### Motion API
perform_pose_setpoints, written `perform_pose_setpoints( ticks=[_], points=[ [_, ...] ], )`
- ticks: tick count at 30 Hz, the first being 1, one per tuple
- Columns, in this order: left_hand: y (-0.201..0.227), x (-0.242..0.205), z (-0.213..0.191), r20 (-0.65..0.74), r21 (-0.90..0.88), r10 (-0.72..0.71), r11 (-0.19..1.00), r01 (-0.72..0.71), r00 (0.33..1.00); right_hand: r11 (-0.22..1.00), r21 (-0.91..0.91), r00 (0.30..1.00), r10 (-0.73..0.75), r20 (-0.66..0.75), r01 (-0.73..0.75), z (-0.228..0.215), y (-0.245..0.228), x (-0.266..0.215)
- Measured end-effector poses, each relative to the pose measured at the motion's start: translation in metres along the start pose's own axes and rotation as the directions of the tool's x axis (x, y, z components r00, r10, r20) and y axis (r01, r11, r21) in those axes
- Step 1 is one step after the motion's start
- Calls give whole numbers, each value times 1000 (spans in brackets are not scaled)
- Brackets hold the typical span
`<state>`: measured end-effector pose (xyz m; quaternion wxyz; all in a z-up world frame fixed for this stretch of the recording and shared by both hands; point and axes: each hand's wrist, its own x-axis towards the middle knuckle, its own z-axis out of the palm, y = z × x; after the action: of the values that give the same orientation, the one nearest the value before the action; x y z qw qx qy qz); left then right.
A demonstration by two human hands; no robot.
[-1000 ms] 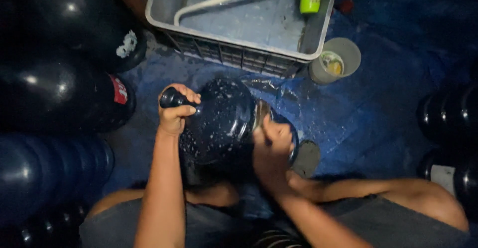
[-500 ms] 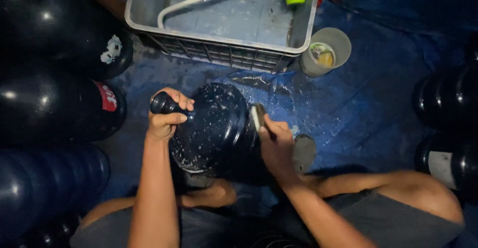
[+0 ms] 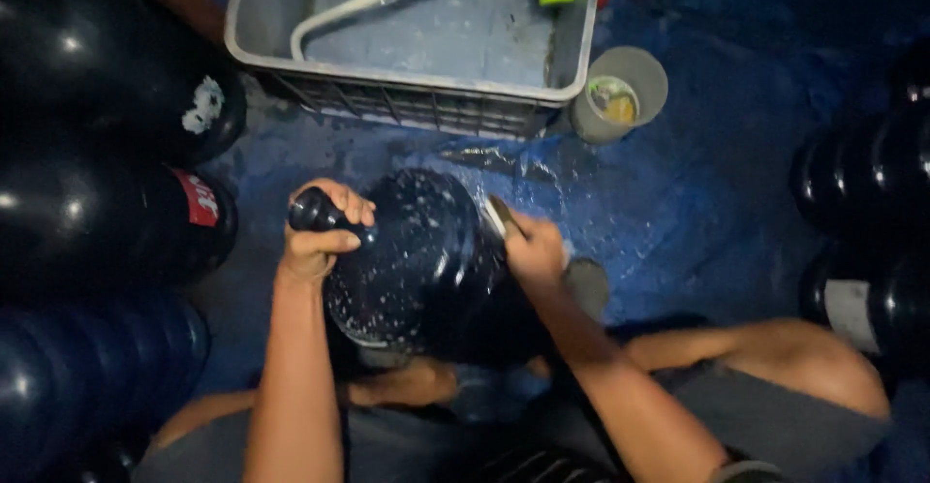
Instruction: The person scrubs the exterior of a large blue water jug with a brush and soapy water. They rotate the jug to clean different sides while sitting on a blue tarp surrounded by other water jugs.
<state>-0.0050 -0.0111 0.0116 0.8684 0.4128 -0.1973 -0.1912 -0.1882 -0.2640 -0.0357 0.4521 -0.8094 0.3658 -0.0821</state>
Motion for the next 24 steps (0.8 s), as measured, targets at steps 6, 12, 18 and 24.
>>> perform_pose_setpoints(
  ticks=[6,12,18,24],
  points=[
    [-7,-4,7,37,-42,-62,997,63,997,938,157,951,-306,-46,309,-34,-28,-41],
    [-1,5,27,160,-39,-47,998,54,986,895,-217,892,425,153,-389,2,22,44],
    [-6,2,31,159,-30,-72,997,78,985,941,174,940,247,237,-291,-52,-112,-11],
    [-8,0,12,30,2,-18,1000,18,999,926,198,942,290,170,-321,-40,-30,-12]
  ],
)
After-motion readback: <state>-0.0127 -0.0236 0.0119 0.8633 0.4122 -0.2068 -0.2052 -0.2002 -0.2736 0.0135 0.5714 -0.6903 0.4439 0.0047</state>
